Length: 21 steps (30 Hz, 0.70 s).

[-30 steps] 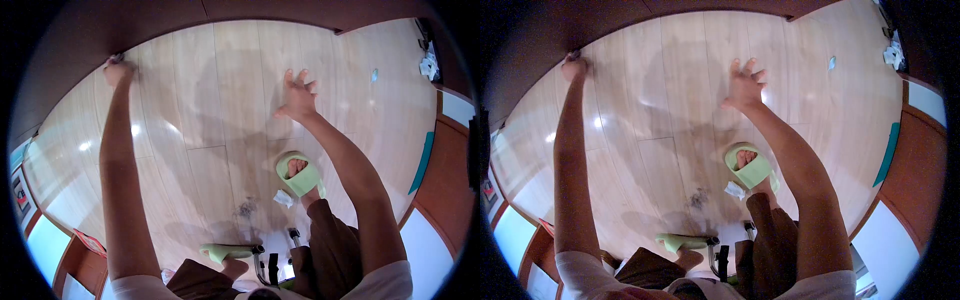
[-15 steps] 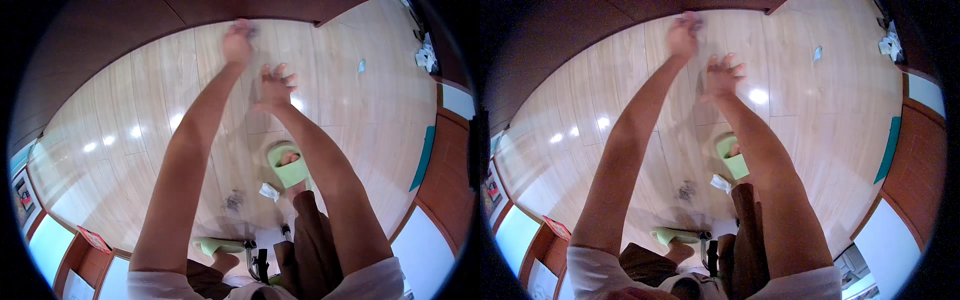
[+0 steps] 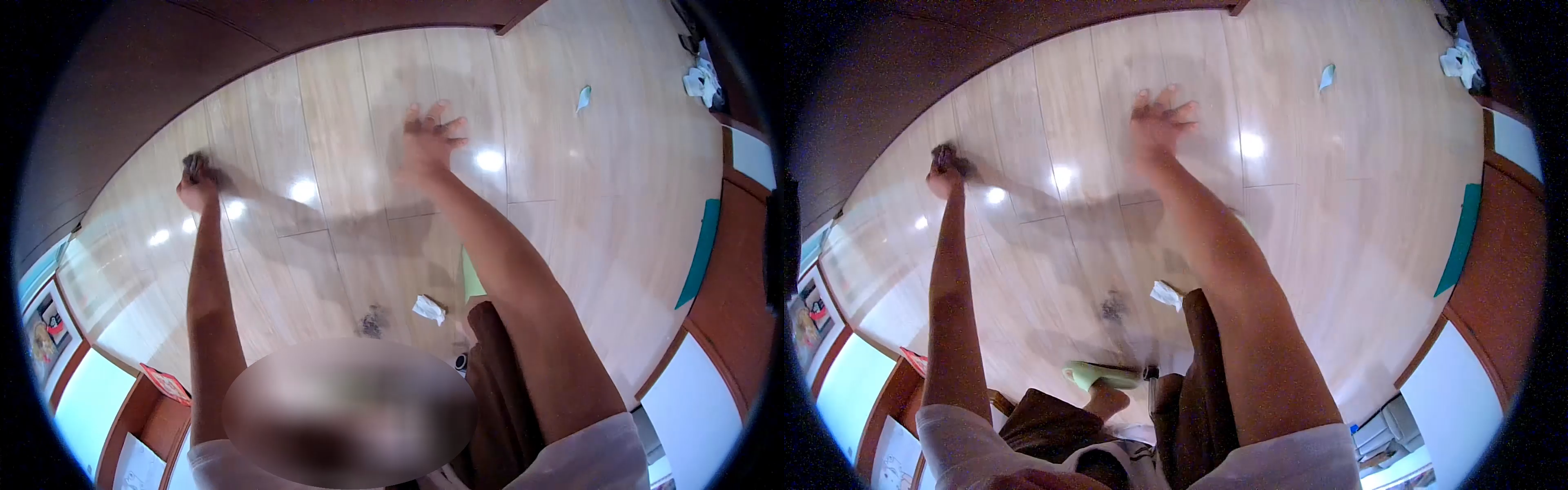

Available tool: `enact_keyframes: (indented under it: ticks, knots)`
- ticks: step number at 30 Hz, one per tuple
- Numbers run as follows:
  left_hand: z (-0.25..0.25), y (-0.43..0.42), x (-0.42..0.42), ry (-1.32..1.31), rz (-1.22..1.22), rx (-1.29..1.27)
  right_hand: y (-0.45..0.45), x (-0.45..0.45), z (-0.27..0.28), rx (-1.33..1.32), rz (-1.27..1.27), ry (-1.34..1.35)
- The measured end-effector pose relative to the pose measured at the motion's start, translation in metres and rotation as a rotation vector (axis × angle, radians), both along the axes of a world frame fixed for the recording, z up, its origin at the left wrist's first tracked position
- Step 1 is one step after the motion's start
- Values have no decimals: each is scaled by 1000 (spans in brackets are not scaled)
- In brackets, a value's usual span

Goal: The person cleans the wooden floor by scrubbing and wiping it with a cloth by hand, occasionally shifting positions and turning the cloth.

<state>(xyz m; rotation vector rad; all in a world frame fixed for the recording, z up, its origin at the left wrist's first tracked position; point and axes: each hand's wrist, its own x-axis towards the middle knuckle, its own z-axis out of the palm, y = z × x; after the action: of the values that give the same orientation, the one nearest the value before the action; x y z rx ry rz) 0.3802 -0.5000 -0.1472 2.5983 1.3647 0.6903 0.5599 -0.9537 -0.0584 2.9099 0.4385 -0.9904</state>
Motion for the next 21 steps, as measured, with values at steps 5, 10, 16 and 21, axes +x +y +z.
enact_keyframes:
  ticks: [5,10,16,21]
  knots:
    - [27,-105,74,68,76,-93,0,-1,2,19,-23,-18]
    - [16,-247,175,-73,-359,-224,-19,0,18,134,11,-6]
    - [32,-378,227,-120,-1013,-309,-133,-4,-24,585,108,-229]
    - [24,-343,232,-376,-603,-145,-239,10,8,-53,-456,-142]
